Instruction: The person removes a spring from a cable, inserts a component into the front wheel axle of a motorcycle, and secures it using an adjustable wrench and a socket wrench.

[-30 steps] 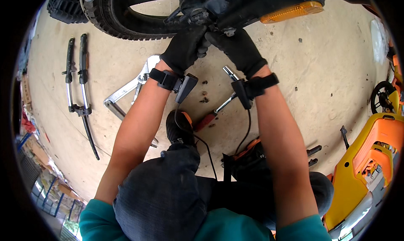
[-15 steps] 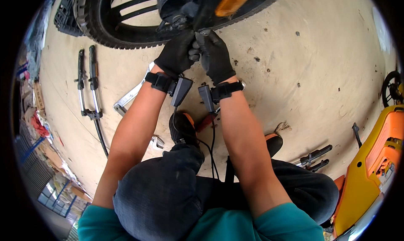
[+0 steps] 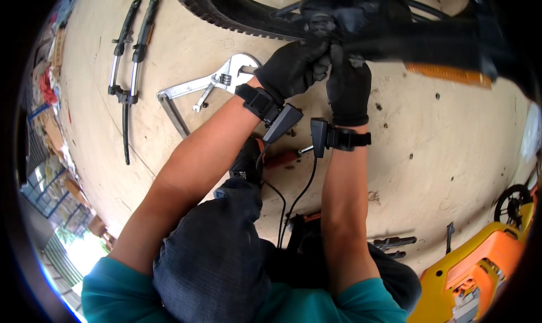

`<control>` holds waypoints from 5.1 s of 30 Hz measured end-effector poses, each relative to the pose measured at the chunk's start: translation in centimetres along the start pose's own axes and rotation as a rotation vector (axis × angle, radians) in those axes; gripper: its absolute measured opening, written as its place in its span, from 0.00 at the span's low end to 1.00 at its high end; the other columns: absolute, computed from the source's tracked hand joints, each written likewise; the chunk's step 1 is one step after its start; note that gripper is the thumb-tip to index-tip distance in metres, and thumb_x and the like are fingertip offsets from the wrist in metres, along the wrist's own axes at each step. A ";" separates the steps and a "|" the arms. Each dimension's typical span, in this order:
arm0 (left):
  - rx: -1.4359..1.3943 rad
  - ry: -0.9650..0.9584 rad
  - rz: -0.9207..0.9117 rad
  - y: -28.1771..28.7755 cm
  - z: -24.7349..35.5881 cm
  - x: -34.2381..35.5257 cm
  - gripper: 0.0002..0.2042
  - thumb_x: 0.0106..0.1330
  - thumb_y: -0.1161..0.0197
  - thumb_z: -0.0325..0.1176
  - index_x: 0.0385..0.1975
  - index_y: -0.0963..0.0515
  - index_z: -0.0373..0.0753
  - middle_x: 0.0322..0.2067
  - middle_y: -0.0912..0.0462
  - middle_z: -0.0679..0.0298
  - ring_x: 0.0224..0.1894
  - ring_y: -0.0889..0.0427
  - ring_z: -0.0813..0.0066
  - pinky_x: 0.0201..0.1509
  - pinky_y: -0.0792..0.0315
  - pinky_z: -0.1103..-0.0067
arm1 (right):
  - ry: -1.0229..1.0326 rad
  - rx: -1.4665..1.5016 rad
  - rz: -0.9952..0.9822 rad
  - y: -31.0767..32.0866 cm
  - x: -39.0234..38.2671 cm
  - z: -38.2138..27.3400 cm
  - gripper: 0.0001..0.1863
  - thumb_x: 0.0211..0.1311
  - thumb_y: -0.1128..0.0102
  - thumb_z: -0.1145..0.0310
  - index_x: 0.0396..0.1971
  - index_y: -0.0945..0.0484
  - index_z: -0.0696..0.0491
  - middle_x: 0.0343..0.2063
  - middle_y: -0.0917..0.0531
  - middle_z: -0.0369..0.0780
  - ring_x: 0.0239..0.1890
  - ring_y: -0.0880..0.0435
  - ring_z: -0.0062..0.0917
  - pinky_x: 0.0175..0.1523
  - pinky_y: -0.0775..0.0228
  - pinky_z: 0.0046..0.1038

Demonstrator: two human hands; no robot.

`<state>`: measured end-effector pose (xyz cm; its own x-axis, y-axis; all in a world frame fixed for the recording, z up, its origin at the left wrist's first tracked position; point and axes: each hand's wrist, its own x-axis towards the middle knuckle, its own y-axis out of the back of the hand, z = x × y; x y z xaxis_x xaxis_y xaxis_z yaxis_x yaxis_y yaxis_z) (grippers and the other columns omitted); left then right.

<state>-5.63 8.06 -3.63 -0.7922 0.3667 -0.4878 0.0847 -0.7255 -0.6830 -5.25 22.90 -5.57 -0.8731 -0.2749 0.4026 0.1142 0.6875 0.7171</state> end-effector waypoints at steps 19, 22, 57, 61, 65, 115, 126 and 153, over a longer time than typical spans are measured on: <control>0.762 -0.540 0.164 -6.4 4.5 -4.3 0.08 0.64 0.44 0.29 0.36 0.21 0.33 0.22 0.22 0.68 0.22 0.26 0.86 0.22 0.34 0.84 | -0.808 2.614 -0.058 -1.1 -0.6 -3.0 0.21 0.71 0.55 0.54 0.52 0.26 0.54 0.45 0.17 0.39 0.46 0.20 0.28 0.50 0.26 0.32; 1.147 -0.413 0.160 -6.4 7.3 -6.6 0.11 0.67 0.44 0.30 0.46 0.23 0.33 0.37 0.19 0.62 0.35 0.20 0.79 0.37 0.26 0.82 | -0.833 2.596 0.066 -0.5 -0.3 -4.4 0.26 0.70 0.53 0.54 0.56 0.29 0.59 0.50 0.21 0.45 0.49 0.22 0.34 0.58 0.31 0.34; 2.232 -0.628 0.139 -23.9 17.4 -6.2 0.28 0.59 0.35 0.23 0.58 0.40 0.33 0.56 0.29 0.55 0.54 0.27 0.71 0.57 0.33 0.75 | -0.855 2.803 0.505 6.8 6.7 -4.9 0.21 0.64 0.42 0.52 0.54 0.27 0.44 0.51 0.21 0.33 0.56 0.26 0.23 0.55 0.28 0.29; 2.407 -0.694 0.204 -23.5 17.3 -6.0 0.32 0.56 0.34 0.21 0.59 0.43 0.33 0.54 0.29 0.54 0.54 0.27 0.68 0.57 0.33 0.74 | -0.665 2.775 0.573 7.2 7.3 -5.3 0.21 0.66 0.45 0.51 0.55 0.28 0.41 0.52 0.22 0.31 0.56 0.25 0.23 0.56 0.29 0.32; 2.393 -0.844 0.099 -23.3 17.2 -5.0 0.31 0.49 0.28 0.31 0.50 0.39 0.30 0.42 0.33 0.49 0.47 0.32 0.51 0.53 0.37 0.64 | -0.754 2.560 0.421 6.9 7.2 -4.1 0.25 0.60 0.39 0.55 0.56 0.30 0.46 0.54 0.23 0.36 0.58 0.26 0.31 0.62 0.31 0.35; 2.290 -0.954 0.773 -24.5 13.8 -8.0 0.28 0.47 0.32 0.41 0.50 0.28 0.42 0.47 0.27 0.57 0.51 0.27 0.60 0.51 0.35 0.64 | -1.090 1.554 -0.577 6.6 8.0 2.7 0.12 0.68 0.51 0.63 0.48 0.29 0.50 0.41 0.21 0.39 0.46 0.20 0.30 0.55 0.22 0.37; 2.254 -0.969 0.750 -23.3 13.5 -8.7 0.25 0.52 0.36 0.46 0.48 0.26 0.41 0.45 0.25 0.59 0.49 0.27 0.64 0.51 0.37 0.65 | -0.962 1.267 -0.747 7.4 8.0 0.1 0.21 0.70 0.54 0.54 0.57 0.38 0.49 0.54 0.28 0.41 0.53 0.24 0.32 0.55 0.24 0.35; 0.916 -0.396 0.462 -2.8 -1.1 -3.7 0.14 0.66 0.44 0.37 0.44 0.25 0.33 0.34 0.18 0.55 0.35 0.18 0.67 0.40 0.25 0.73 | -1.447 1.649 -0.612 6.0 7.6 3.4 0.27 0.57 0.46 0.47 0.45 0.27 0.56 0.29 0.25 0.41 0.25 0.35 0.17 0.30 0.38 0.17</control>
<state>-2.26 9.36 -0.47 -0.9514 -0.1455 -0.2715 0.0721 -0.9621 0.2632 -12.80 27.23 -0.15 -0.3751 -0.6123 -0.6960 0.0916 0.7226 -0.6851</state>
